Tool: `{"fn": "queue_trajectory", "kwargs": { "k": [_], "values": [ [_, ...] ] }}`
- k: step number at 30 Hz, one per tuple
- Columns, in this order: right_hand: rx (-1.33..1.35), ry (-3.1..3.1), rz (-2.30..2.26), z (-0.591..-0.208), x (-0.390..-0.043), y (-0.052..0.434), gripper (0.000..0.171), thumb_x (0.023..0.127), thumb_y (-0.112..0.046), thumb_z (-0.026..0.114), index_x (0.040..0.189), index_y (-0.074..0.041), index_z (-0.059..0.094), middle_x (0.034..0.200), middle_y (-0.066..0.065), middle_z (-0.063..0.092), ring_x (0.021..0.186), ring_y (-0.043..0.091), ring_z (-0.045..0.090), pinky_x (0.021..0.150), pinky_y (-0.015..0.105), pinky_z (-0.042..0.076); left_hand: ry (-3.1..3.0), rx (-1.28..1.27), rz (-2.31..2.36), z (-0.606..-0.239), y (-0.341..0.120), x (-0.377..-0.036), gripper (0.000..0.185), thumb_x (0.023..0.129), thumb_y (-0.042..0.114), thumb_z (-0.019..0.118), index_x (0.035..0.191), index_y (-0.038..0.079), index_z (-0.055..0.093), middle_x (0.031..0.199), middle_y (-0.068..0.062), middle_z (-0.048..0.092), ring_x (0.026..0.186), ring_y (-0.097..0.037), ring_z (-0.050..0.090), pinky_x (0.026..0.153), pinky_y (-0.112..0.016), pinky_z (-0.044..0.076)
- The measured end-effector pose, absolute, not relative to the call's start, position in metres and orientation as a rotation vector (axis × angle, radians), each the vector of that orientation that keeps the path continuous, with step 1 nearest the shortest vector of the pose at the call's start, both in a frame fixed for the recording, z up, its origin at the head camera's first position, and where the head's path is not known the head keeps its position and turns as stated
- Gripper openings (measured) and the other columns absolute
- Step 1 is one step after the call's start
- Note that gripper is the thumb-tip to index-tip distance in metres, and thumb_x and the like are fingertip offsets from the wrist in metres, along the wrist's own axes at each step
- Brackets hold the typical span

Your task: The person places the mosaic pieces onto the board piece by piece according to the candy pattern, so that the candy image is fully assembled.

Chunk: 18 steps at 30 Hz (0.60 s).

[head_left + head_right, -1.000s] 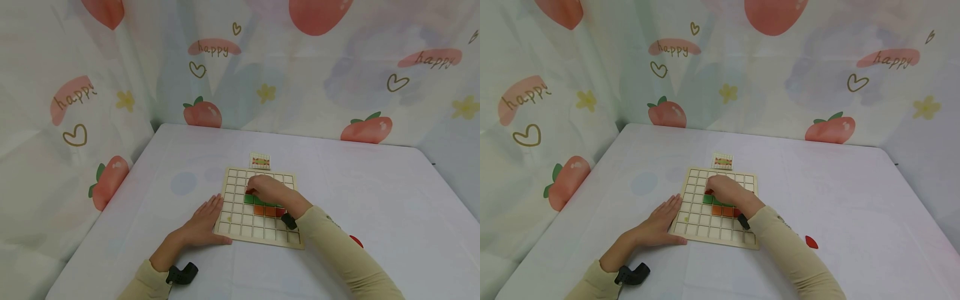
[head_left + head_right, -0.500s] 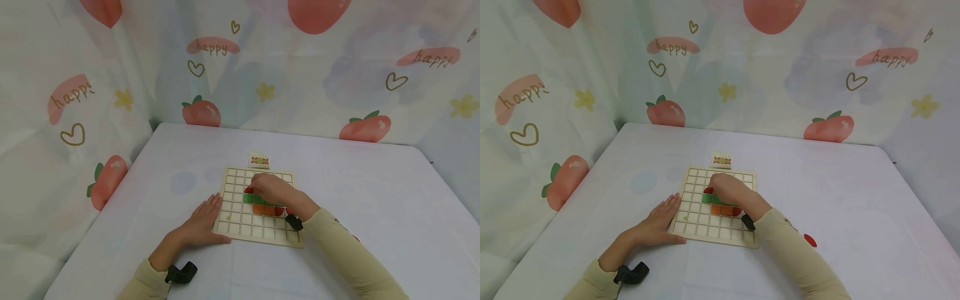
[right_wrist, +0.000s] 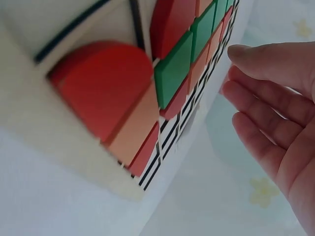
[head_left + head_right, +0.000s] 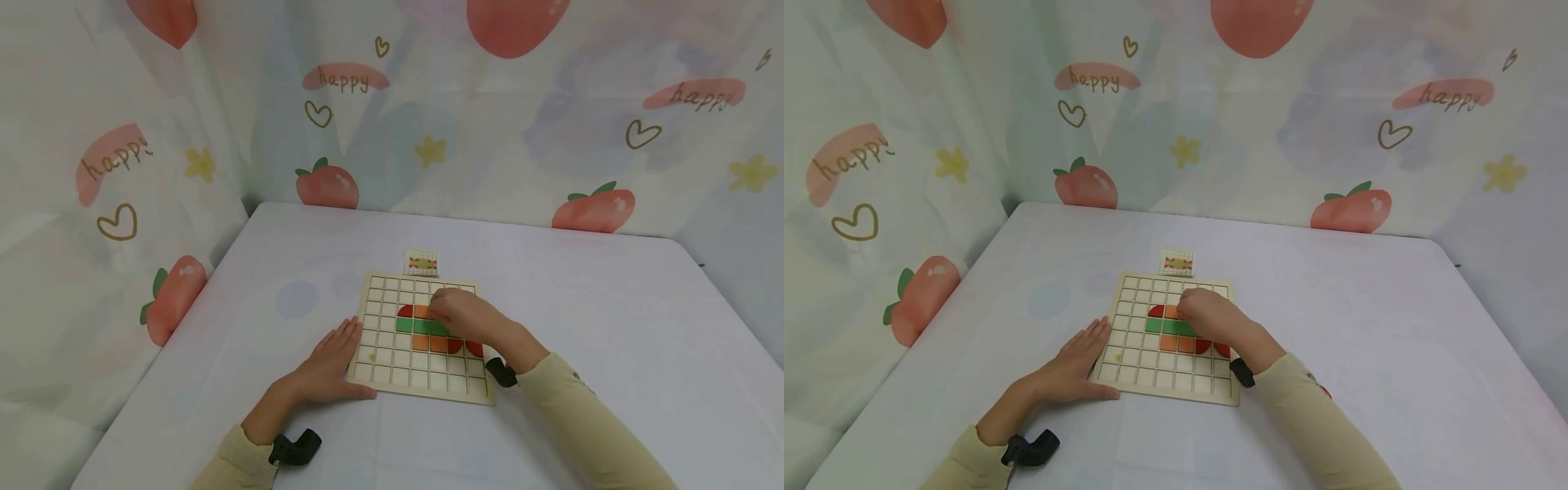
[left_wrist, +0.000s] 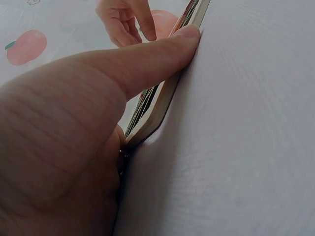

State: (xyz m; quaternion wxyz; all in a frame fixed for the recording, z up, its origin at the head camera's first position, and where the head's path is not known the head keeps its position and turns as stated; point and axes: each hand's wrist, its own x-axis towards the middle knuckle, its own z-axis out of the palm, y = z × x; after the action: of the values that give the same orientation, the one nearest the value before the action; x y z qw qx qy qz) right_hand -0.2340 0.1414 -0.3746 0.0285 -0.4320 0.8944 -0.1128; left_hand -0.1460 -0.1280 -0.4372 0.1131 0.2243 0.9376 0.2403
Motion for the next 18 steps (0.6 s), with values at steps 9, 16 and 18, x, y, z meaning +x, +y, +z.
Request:
{"fn": "queue_trajectory", "kwargs": {
  "k": [9,16,18],
  "values": [
    [-1.222,2.791,-0.335,-0.373,-0.228,0.156,0.014,0.083,0.001,0.064,0.094,-0.003,0.071,0.094,0.006,0.064,0.088,0.022,0.060,0.077,0.034,0.049,2.746,0.654,0.713,-0.436,-0.127,-0.146,0.114,0.071,0.067,0.060,0.147,0.002,0.004,0.153,-0.009,0.000,0.138,-0.019,-0.004,0.108,-0.041,0.005],
    [-1.128,2.779,-0.351,-0.374,-0.222,0.167,0.015,0.081,-0.002,0.068,0.096,-0.002,0.071,0.094,0.007,0.063,0.087,0.022,0.059,0.078,0.035,0.049,2.754,0.655,0.705,-0.435,-0.127,-0.145,0.115,0.071,0.066,0.062,0.147,0.002,0.005,0.153,-0.010,0.001,0.138,-0.020,-0.003,0.108,-0.041,0.005],
    [-1.118,2.782,-0.367,-0.373,-0.221,0.170,0.015,0.081,-0.002,0.067,0.096,-0.002,0.071,0.094,0.007,0.063,0.086,0.022,0.059,0.077,0.035,0.050,2.754,0.653,0.703,-0.434,-0.127,-0.145,0.115,0.071,0.067,0.061,0.147,0.002,0.005,0.153,-0.010,0.001,0.138,-0.020,-0.003,0.108,-0.041,0.005]
  ]
}}
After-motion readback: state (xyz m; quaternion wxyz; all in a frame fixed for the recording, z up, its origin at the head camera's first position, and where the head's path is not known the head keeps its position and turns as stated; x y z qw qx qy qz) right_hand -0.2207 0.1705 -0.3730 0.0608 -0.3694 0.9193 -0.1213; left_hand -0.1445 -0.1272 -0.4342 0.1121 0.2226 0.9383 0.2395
